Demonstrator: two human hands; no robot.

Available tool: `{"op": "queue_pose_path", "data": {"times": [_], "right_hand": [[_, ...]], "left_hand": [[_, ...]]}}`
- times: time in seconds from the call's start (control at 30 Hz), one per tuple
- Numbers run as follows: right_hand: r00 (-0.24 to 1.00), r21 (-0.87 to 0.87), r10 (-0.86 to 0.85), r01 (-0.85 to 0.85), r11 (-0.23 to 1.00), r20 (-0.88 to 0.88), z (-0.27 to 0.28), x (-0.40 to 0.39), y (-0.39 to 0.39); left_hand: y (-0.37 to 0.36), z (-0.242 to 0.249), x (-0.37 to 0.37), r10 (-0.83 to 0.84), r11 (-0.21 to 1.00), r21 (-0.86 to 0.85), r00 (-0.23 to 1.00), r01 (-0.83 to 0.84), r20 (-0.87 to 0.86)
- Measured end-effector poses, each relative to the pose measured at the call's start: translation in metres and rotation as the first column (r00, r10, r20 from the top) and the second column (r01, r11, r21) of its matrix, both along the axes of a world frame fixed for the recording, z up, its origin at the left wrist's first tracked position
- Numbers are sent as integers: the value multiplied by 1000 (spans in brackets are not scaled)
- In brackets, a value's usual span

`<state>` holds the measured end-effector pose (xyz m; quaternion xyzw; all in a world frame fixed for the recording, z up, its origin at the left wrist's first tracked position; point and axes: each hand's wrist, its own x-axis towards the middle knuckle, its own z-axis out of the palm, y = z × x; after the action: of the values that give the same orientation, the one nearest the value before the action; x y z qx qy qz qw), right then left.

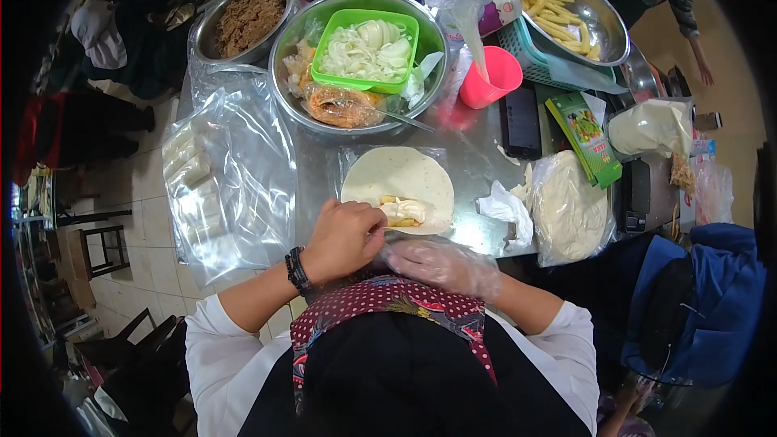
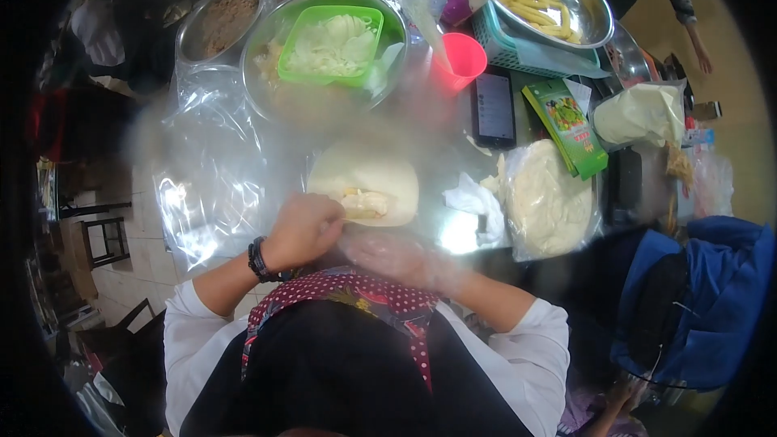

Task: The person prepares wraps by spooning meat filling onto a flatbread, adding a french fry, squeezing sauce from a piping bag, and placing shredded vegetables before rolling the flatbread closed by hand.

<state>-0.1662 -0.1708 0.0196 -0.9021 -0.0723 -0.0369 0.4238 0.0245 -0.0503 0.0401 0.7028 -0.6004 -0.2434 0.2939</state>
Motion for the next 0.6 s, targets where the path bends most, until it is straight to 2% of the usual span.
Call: {"op": "queue_pose_path", "data": {"times": [0.03, 0.1, 0.13, 0.2, 0.23, 0.3, 0.33, 0.37, 0.4, 0.43, 0.5, 0.53, 0.6], "right_hand": [[1000, -3, -6, 6, 1000, 4, -2, 8, 4], [992, -229, 124, -128, 965, -32, -7, 20, 8], [992, -232, 123, -126, 965, -27, -14, 22, 12], [973, 5, 181, -183, 983, 146, -26, 24, 17], [972, 2, 181, -184, 983, 151, -27, 23, 14], [965, 308, 236, -259, 916, 110, -22, 15, 4], [965, 304, 238, -261, 916, 114, -12, 10, 2], [974, 100, -70, 50, 994, 214, 2, 3, 1], [867, -64, -336, 384, 921, 367, 12, -2, -1], [866, -66, -334, 383, 921, 371, 15, -4, -9], [836, -258, -421, 519, 815, 353, 20, -1, -29], [833, -260, -423, 523, 812, 356, 17, 1, -34], [898, -264, -305, 392, 881, 316, 6, 4, -45]], "left_hand": [[-1, 1, 0, 0, 999, 42, 1000, -1, 18], [-2, 4, -3, -4, 999, 40, 998, 2, 56], [-3, 5, -4, -1, 999, 39, 996, -3, 91], [-3, 5, -6, 17, 1000, 15, 995, -18, 103], [-3, 5, -7, 36, 999, -8, 993, -36, 109], [-1, 7, -5, 27, 999, 14, 994, -29, 106], [-1, 8, -4, 20, 999, 34, 995, -23, 101], [-1, 8, -4, 22, 999, 32, 994, -25, 104], [-1, 8, -2, 11, 1000, 2, 993, -11, 117], [-2, 8, -2, 0, 1000, -28, 992, 4, 129], [-5, 8, 1, -5, 998, -59, 988, 14, 157], [-8, 7, 3, -12, 996, -87, 983, 29, 184], [-15, 5, 8, -1, 994, -109, 987, 19, 159]]}}
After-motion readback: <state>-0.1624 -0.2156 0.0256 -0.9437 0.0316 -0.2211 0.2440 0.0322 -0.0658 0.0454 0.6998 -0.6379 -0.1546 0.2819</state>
